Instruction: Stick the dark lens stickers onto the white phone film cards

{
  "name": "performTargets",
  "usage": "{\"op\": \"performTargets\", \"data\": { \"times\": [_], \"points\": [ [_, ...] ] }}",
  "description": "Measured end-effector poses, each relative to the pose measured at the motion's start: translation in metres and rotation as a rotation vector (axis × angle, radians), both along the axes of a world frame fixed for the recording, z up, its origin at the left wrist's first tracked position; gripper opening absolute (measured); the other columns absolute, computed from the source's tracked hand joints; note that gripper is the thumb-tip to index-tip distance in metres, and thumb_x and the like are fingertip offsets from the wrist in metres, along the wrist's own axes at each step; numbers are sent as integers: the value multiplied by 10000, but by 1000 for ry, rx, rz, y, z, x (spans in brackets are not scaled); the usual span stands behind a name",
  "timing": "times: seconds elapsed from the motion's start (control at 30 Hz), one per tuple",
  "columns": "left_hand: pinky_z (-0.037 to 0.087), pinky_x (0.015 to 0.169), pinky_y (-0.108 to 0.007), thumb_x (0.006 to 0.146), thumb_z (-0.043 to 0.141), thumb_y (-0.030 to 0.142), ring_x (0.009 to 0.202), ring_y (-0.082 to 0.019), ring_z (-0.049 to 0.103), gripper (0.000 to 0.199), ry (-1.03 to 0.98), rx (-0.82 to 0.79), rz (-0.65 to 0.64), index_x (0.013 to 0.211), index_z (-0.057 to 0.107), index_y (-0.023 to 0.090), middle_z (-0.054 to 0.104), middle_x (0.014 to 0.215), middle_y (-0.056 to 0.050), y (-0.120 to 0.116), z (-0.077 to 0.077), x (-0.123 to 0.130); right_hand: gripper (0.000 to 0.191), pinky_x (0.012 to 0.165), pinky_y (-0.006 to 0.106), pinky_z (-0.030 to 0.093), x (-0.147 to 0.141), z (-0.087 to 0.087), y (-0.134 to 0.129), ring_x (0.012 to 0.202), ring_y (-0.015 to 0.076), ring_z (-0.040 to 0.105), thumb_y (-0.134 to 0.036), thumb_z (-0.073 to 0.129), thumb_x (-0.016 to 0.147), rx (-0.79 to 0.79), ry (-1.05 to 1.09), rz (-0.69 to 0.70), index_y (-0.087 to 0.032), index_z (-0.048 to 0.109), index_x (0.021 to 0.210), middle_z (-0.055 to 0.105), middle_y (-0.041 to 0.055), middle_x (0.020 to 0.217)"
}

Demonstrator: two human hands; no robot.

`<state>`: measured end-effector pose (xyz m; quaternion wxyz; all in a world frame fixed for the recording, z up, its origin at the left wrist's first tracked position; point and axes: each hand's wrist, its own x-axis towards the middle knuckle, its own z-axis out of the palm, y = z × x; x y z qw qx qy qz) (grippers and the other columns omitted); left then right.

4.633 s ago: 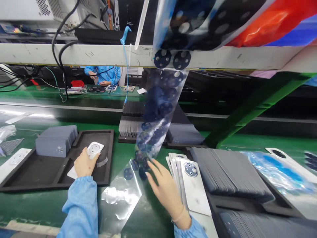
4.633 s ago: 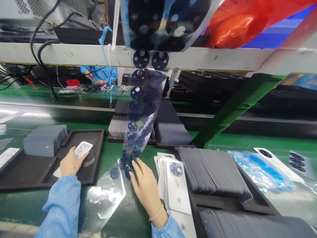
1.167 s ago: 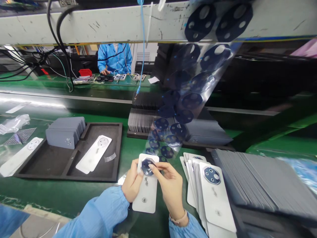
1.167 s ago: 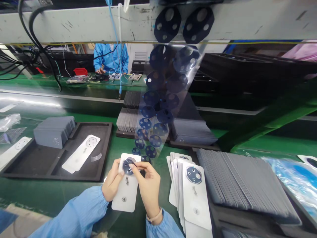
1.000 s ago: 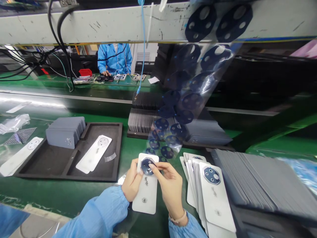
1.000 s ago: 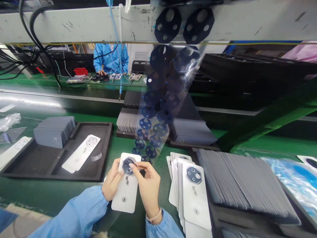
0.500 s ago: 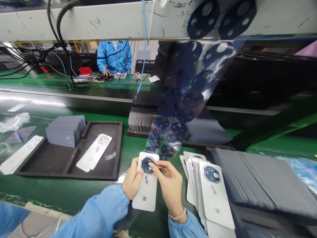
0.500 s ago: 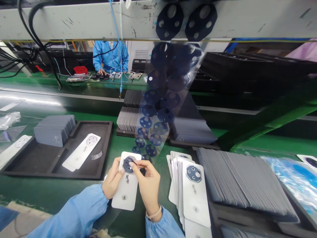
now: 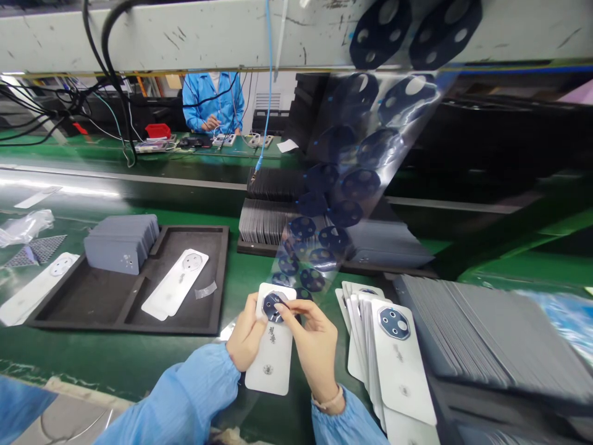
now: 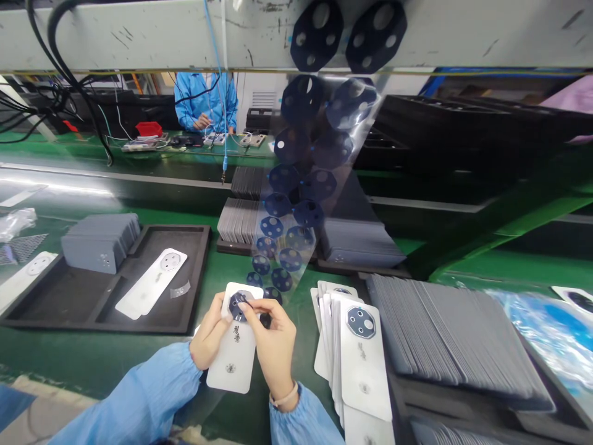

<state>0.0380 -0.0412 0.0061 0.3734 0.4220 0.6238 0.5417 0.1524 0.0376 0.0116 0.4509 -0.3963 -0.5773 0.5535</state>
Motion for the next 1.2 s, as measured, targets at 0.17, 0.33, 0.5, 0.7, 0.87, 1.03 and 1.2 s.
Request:
{"op": "performTargets", "data": {
  "times": [0.17, 0.33, 0.5, 0.7, 0.87, 1.03, 1.2],
  "points": [
    [467, 817, -362, 965, 398, 374, 961, -243, 632, 328, -34, -23, 6, 1225, 446, 180, 685, 937, -56, 1, 3, 1, 160, 693, 318, 520, 0, -1, 0, 713, 181, 628, -351, 746, 780, 74, -27, -2, -198, 699, 785, 691, 25, 757],
    [483, 838, -340, 966, 435, 405, 983, -225, 656, 287, -6, -47, 48, 1163, 469, 200, 692, 1084, -82, 3, 10, 6, 142, 766, 372, 519, -3, 0, -6, 828, 213, 625, -345, 712, 818, 304, -112, -94, -208, 678, 800, 657, 58, 887],
    [490, 796, -330, 942, 477, 396, 912, -213, 667, 264, 4, -37, 112, 1126, 461, 209, 705, 1034, -67, 3, 9, 8, 430, 931, 479, 452, -8, 0, -11, 1042, 260, 555, -375, 712, 811, 455, -238, -267, -219, 578, 1189, 354, 165, 1450],
    [488, 747, -321, 872, 575, 345, 826, -195, 647, 265, 45, -36, 83, 1073, 462, 213, 683, 955, -38, 2, 3, 9, 601, 861, 389, 497, -5, 2, -5, 993, 240, 612, -405, 700, 810, 147, -123, -43, -212, 471, 1331, 601, 120, 1238],
    [467, 654, -288, 838, 637, 387, 709, -172, 628, 314, 3, -82, 53, 1030, 457, 217, 655, 827, 7, 1, 0, 13, 323, 729, 315, 528, -1, 3, -1, 802, 206, 662, -500, 613, 864, -36, -42, 73, -192, 631, 962, 699, 51, 885],
    [447, 564, -258, 886, 572, 510, 574, -149, 623, 377, -227, -50, 39, 1067, 406, 225, 663, 700, 34, 4, -2, 12, 363, 870, 351, 538, 1, 1, 6, 1018, 239, 665, -481, 559, 907, -26, 13, 158, -193, 649, 1107, 702, 96, 1129],
    [474, 567, -277, 860, 576, 573, 601, -178, 670, 469, -313, -42, 189, 1122, 402, 225, 737, 818, -17, 7, -5, 5, 647, 1018, 393, 494, 2, 0, -10, 1244, 227, 574, -392, 474, 944, -64, 40, 307, -216, 236, 1520, 549, 118, 1394]
  ]
}}
